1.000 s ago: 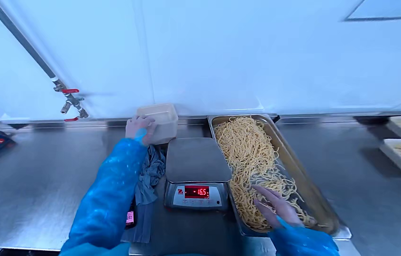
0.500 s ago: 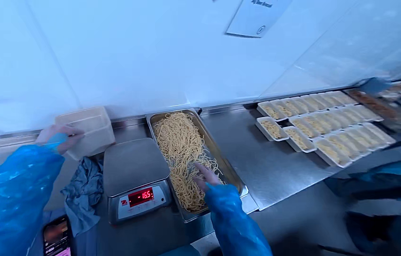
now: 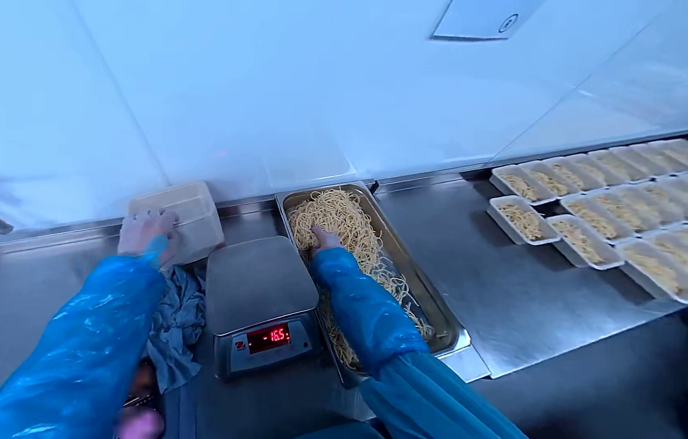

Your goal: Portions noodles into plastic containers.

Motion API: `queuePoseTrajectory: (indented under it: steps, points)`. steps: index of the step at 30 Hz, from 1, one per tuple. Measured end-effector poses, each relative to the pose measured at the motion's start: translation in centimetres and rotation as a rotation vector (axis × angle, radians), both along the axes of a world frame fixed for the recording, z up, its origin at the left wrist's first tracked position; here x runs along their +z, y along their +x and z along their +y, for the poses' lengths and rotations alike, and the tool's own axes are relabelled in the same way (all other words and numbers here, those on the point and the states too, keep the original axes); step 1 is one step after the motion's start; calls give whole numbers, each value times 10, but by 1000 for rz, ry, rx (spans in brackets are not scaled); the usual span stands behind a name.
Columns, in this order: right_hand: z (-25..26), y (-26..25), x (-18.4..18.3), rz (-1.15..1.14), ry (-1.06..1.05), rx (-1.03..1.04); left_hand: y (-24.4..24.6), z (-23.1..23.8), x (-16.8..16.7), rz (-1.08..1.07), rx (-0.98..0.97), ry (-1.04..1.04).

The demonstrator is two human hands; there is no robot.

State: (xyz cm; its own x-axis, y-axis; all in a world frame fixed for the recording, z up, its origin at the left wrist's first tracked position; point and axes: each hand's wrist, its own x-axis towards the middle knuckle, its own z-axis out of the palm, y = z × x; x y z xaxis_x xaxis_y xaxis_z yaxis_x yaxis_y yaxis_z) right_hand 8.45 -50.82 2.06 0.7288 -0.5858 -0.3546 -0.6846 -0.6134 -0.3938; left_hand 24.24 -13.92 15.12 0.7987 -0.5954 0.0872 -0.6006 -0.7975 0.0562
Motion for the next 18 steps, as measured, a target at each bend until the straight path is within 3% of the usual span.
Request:
queuePoseTrajectory:
  steps: [5,10,14,18]
  points:
    - [-15,-46,55,-187,12,-34,5,-14,0,-10,125,-50]
    - [-27,-75,100,-394,-41,-162,-4,-4,19,-230,95,-267]
    - [-32,-91,114,-621,-99,-200,-61,-3,28,-398,-53,-509]
    - [-29,-108,116,-758,-86,-291,-150,-18,-25,-396,-166,-528]
